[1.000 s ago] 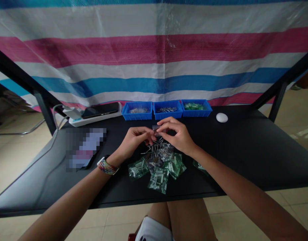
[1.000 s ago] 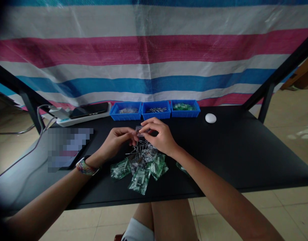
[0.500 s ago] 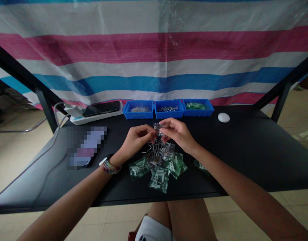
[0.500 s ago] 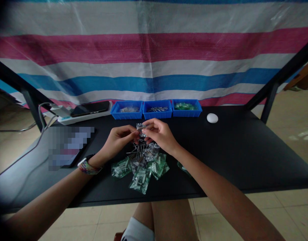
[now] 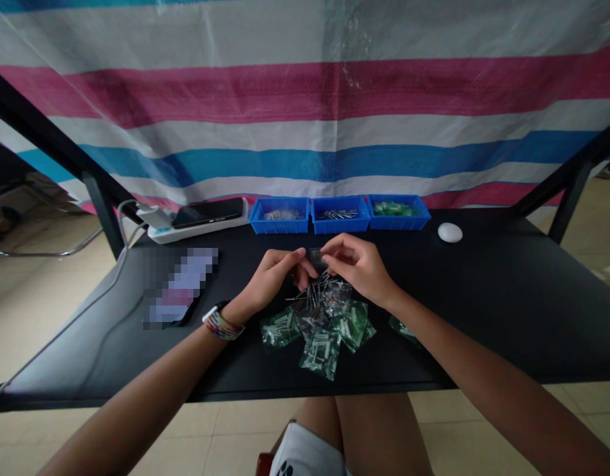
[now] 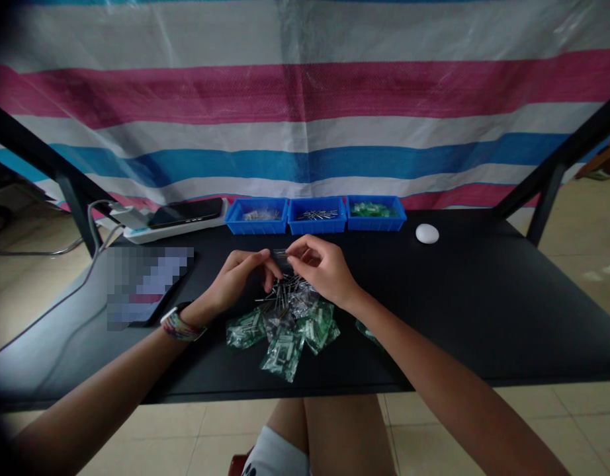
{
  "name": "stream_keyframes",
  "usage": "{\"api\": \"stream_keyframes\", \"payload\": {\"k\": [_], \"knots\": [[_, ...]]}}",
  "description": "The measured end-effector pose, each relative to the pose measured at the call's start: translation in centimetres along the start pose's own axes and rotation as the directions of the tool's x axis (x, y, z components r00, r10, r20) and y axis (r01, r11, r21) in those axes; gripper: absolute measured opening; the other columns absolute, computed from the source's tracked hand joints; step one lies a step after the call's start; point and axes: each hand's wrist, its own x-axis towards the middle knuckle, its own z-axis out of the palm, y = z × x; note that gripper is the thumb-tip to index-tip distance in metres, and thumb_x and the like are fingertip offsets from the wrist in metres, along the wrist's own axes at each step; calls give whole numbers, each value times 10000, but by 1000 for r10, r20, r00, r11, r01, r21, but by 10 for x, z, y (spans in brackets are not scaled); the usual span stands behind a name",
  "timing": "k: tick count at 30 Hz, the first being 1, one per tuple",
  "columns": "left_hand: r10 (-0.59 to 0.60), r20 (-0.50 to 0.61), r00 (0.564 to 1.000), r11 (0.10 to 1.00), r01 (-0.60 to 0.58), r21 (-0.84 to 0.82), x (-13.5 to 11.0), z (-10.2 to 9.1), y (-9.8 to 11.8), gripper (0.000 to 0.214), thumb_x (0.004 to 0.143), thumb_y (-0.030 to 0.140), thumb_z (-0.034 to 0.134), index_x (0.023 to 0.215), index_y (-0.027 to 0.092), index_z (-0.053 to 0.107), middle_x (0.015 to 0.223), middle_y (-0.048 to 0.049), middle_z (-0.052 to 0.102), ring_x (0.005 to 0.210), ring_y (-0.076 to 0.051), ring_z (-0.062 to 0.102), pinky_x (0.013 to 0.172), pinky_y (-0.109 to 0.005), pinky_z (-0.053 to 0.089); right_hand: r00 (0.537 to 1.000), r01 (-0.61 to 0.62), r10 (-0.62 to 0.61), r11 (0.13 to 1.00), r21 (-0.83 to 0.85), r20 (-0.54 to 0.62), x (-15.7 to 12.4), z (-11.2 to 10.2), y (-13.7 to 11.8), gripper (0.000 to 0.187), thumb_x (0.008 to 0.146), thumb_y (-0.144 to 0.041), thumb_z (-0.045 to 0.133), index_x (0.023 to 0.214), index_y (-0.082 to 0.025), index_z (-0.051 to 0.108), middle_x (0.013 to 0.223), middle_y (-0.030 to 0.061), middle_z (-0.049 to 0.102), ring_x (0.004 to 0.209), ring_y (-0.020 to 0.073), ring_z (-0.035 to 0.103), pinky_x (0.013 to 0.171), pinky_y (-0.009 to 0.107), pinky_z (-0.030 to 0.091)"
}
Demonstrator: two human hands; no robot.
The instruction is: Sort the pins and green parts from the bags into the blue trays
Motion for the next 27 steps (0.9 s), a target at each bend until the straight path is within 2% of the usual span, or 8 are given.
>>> {"api": "stream_keyframes", "payload": {"k": [2,6,12,15,19,21,24,27], "knots": [[-38,10,999,997,39,-63,1,0,-1,581,1033,585,560,780,124,806,624,-86,727,548,-162,661,568,-265,477,992,128,-128,985,-114,12,-2,1,-1,26,922,-226,734,945,-218,741,878,15,720,768,158,689,684,295,560],[-38,-8,999,995,37,-95,2,1,-1,457,967,528,686,763,131,787,668,-79,747,566,-155,674,547,-243,474,947,317,-318,918,-239,38,-2,0,-3,82,936,-160,728,939,-230,771,991,47,737,929,194,715,817,343,583],[-52,-61,997,992,45,-115,4,0,3,311,915,436,755,807,145,765,727,-65,768,597,-155,708,552,-228,504,915,381,-402,852,-360,18,-2,-2,-6,230,946,-82,664,1047,-260,769,1168,67,745,1142,234,717,1022,438,576],[-67,-162,985,989,44,-138,7,-4,2,328,871,466,801,848,141,767,823,-86,795,613,-169,734,540,-237,524,926,337,-377,856,-391,-29,-2,-4,-5,291,935,-89,639,1144,-264,740,1218,79,734,1154,244,709,955,421,600],[-82,-330,941,989,35,-146,13,-17,-2,340,824,456,845,893,129,781,926,-115,814,634,-167,750,562,-246,562,971,175,-223,910,-377,-89,1,-9,0,224,894,-125,659,1086,-232,702,1056,64,749,938,218,723,799,361,587],[-77,-405,911,988,17,-151,19,-27,-4,331,814,438,851,898,127,777,950,-120,817,659,-167,761,588,-246,584,988,101,-137,927,-362,-76,3,-13,1,141,889,-155,662,1010,-226,684,941,40,732,816,192,698,707,319,548],[-67,-496,866,989,-8,-148,30,-42,-4,287,796,380,853,860,126,736,911,-105,809,652,-161,764,599,-241,602,994,69,-93,935,-349,-55,5,-19,-2,92,894,-191,666,982,-218,660,853,9,679,675,146,623,635,283,489],[-66,-555,829,988,-22,-152,40,-53,-1,253,792,291,842,916,146,675,847,-75,801,646,-167,771,608,-244,619,996,62,-32,913,-403,82,5,-26,-9,98,884,-182,688,973,-213,663,803,-17,653,617,118,560,614,267,441]]}}
